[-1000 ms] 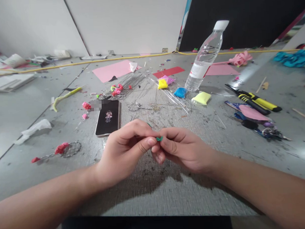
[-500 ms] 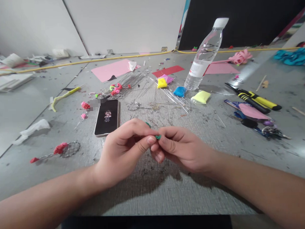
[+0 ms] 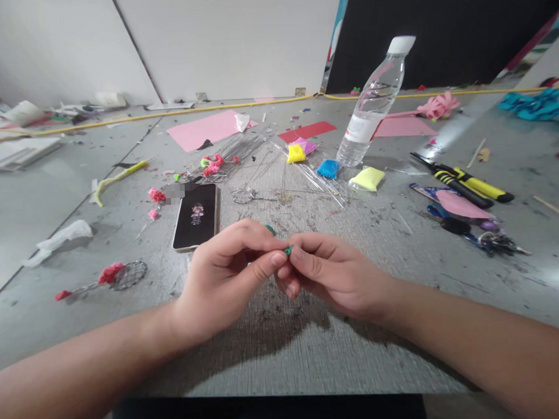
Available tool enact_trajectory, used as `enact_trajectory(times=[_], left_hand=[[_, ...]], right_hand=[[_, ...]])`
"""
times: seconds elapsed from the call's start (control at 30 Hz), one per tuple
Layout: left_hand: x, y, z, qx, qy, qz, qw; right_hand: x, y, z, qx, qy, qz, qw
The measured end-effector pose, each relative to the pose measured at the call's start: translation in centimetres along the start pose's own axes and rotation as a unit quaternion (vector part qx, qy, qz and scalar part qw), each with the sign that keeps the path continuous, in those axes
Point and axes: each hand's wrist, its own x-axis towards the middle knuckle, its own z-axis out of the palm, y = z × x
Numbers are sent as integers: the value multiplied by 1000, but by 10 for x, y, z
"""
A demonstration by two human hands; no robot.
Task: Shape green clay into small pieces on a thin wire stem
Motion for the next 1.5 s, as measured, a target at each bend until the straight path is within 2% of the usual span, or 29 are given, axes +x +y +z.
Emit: enact_trajectory(times=[0.3, 0.7, 1.07, 1.5], left_hand=[[0, 0, 1, 0, -1, 12, 1000], [0, -1, -3, 70, 30, 8, 997], [1, -1, -4, 77, 17, 15, 997], [3, -2, -2, -25, -22, 5, 999]], right_hand=[[1, 0, 0, -17, 13, 7, 1000], [1, -5, 1, -47, 5, 25, 999], [3, -3, 2, -30, 5, 16, 999], [3, -2, 1, -25, 0, 9, 1000]])
